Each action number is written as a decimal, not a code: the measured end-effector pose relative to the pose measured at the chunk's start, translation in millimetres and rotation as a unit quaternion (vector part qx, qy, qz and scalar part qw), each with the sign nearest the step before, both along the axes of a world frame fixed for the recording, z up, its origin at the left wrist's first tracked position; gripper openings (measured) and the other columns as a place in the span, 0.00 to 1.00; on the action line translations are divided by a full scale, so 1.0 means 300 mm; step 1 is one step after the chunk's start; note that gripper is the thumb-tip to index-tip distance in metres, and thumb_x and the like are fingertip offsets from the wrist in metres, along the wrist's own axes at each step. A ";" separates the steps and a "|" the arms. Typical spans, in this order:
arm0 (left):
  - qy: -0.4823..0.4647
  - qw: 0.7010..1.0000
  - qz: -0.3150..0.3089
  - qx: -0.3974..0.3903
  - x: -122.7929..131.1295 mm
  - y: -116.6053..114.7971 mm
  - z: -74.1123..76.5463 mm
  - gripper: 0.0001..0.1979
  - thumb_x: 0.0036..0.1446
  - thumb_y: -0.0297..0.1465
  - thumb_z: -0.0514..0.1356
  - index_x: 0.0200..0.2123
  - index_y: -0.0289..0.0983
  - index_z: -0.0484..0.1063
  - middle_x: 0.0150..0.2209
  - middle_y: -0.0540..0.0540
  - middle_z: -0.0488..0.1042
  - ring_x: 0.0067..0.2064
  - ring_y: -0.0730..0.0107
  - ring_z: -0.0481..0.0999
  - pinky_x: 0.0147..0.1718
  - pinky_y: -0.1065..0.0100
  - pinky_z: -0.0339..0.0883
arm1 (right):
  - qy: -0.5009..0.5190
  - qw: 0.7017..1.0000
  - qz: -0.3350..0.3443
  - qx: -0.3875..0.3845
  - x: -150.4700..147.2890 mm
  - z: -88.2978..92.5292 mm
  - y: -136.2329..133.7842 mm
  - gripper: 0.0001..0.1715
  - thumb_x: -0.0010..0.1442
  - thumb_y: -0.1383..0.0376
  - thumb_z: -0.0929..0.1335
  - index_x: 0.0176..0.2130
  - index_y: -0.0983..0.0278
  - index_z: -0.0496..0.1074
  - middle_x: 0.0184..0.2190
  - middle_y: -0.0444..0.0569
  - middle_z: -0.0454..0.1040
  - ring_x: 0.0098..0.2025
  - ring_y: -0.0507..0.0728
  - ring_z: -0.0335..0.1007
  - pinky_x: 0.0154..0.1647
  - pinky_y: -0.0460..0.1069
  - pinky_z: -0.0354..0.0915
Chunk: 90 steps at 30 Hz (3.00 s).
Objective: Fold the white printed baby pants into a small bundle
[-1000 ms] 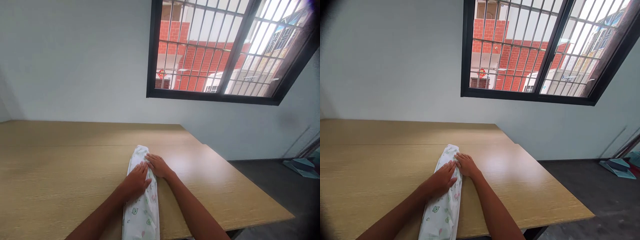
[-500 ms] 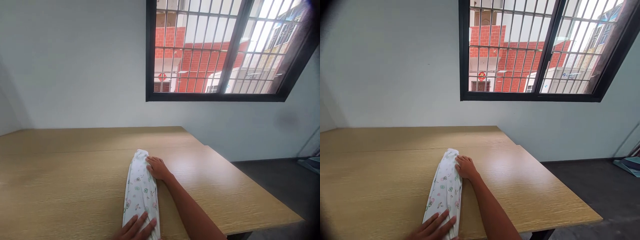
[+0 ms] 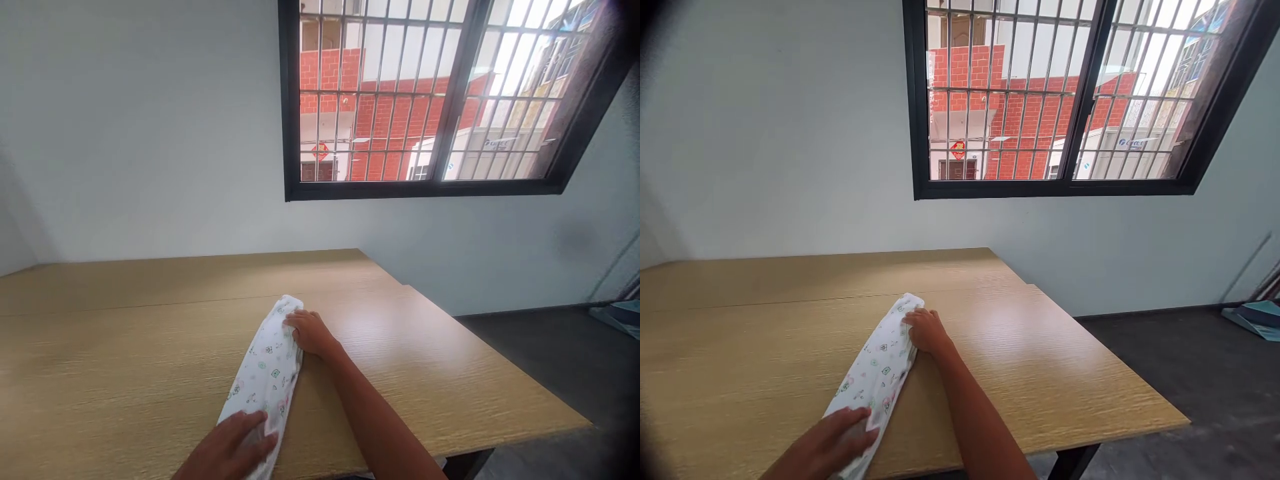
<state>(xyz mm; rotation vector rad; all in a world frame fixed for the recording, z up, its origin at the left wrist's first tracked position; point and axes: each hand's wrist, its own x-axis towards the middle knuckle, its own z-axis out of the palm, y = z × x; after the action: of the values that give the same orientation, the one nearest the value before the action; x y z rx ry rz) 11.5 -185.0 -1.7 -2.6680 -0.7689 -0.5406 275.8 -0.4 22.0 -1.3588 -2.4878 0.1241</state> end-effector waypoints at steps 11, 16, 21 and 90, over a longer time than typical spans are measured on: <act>0.016 0.881 0.361 -0.305 -0.059 0.307 0.153 0.31 0.71 0.41 0.40 0.70 0.32 0.56 0.60 0.33 0.68 0.60 0.49 0.70 0.60 0.51 0.63 | 0.017 0.980 -0.187 0.063 0.029 0.029 0.003 0.11 0.59 0.60 0.72 0.30 0.64 0.73 0.45 0.58 0.72 0.51 0.66 0.62 0.49 0.58 0.59; 0.020 0.840 0.434 -0.325 0.159 0.445 0.155 0.34 0.69 0.48 0.42 0.71 0.37 0.56 0.69 0.30 0.55 0.68 0.34 0.56 0.63 0.39 0.50 | 0.073 0.958 -0.263 0.083 0.073 0.004 0.015 0.31 0.55 0.59 0.74 0.54 0.67 0.68 0.56 0.63 0.65 0.56 0.69 0.59 0.50 0.57 0.62; -0.075 0.894 0.330 -0.293 0.348 0.438 0.073 0.33 0.71 0.44 0.41 0.73 0.35 0.46 0.72 0.37 0.47 0.72 0.43 0.44 0.67 0.37 0.41 | 0.070 0.979 -0.192 -0.022 0.134 0.003 0.036 0.41 0.57 0.55 0.72 0.64 0.68 0.61 0.57 0.60 0.67 0.59 0.69 0.59 0.59 0.57 0.57; -0.394 0.760 0.373 -0.357 -0.017 0.573 0.124 0.13 0.49 0.30 0.63 0.40 0.38 0.69 0.35 0.47 0.74 0.30 0.68 0.72 0.26 0.71 0.60 | 0.068 0.995 0.074 -0.011 -0.049 0.059 -0.126 0.38 0.47 0.43 0.78 0.50 0.62 0.74 0.49 0.55 0.72 0.52 0.64 0.65 0.53 0.57 0.62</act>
<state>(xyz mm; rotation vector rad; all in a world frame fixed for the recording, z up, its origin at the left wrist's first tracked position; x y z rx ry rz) 6.3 -13.2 35.4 -2.2191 -2.5617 -1.3424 261.3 -38.2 39.6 -1.1333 -2.4753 0.2686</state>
